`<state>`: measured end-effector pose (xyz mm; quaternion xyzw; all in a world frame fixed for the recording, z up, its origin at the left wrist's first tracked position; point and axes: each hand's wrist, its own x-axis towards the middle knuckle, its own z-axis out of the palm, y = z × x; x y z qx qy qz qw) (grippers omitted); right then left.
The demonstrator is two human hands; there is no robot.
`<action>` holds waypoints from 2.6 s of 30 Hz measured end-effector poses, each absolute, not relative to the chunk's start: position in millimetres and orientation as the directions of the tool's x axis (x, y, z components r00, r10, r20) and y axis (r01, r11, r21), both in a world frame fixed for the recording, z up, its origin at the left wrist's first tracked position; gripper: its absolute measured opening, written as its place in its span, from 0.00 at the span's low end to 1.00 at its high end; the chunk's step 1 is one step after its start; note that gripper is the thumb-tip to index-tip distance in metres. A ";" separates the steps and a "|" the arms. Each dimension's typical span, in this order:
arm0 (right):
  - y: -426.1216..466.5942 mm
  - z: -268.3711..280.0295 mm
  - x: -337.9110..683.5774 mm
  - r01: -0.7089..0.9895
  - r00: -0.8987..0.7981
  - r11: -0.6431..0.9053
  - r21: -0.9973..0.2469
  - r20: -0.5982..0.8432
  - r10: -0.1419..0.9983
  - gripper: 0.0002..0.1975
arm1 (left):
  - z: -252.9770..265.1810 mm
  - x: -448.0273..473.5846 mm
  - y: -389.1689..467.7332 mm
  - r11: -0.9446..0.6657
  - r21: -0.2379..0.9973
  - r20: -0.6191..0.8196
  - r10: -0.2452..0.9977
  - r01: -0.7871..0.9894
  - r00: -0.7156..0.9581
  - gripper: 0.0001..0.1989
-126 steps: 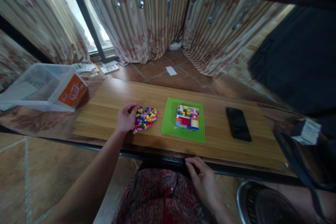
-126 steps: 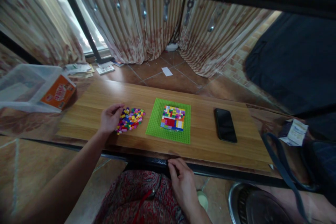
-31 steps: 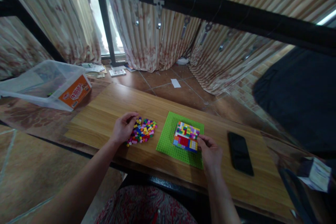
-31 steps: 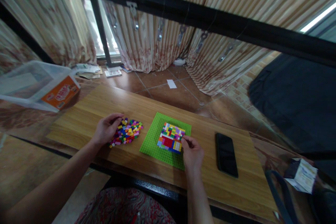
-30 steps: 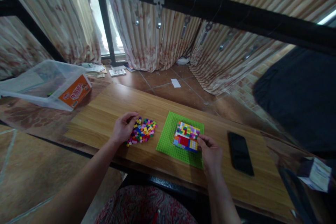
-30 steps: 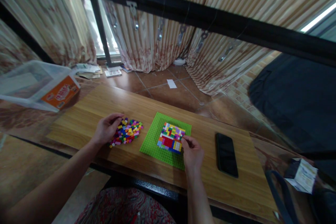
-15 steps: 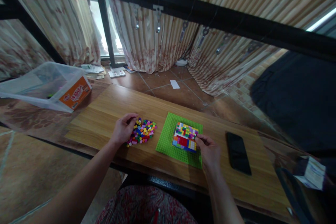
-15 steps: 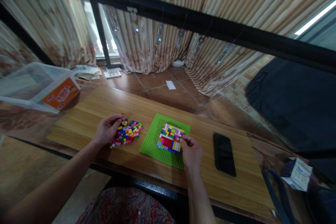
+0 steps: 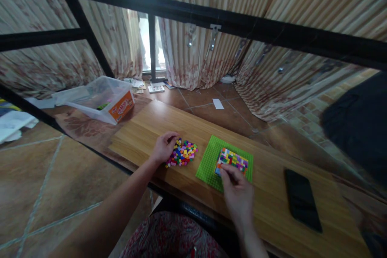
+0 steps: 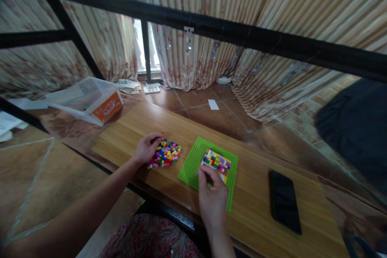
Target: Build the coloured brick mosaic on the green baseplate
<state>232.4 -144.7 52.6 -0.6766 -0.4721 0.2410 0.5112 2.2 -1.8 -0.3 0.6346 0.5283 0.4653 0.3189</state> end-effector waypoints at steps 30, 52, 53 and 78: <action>-104.4 19.9 169.6 0.858 -0.134 0.220 -0.464 0.211 0.968 0.08 | 2.4 3.4 -4.1 -0.267 0.893 0.281 0.960 0.362 0.015 0.10; -107.4 0.8 164.0 0.860 -0.059 0.229 -0.456 0.358 0.932 0.12 | 2.8 2.3 -2.1 -0.265 0.888 0.280 0.960 0.377 0.016 0.10; -107.5 2.4 164.3 0.845 -0.039 0.225 -0.486 0.364 0.931 0.13 | 2.6 2.0 -1.8 -0.266 0.887 0.281 0.960 0.376 0.017 0.10; -160.8 30.2 207.6 0.618 0.272 0.032 -0.785 0.252 0.929 0.12 | 2.0 1.7 -1.6 -0.228 0.909 0.243 0.970 0.348 0.000 0.11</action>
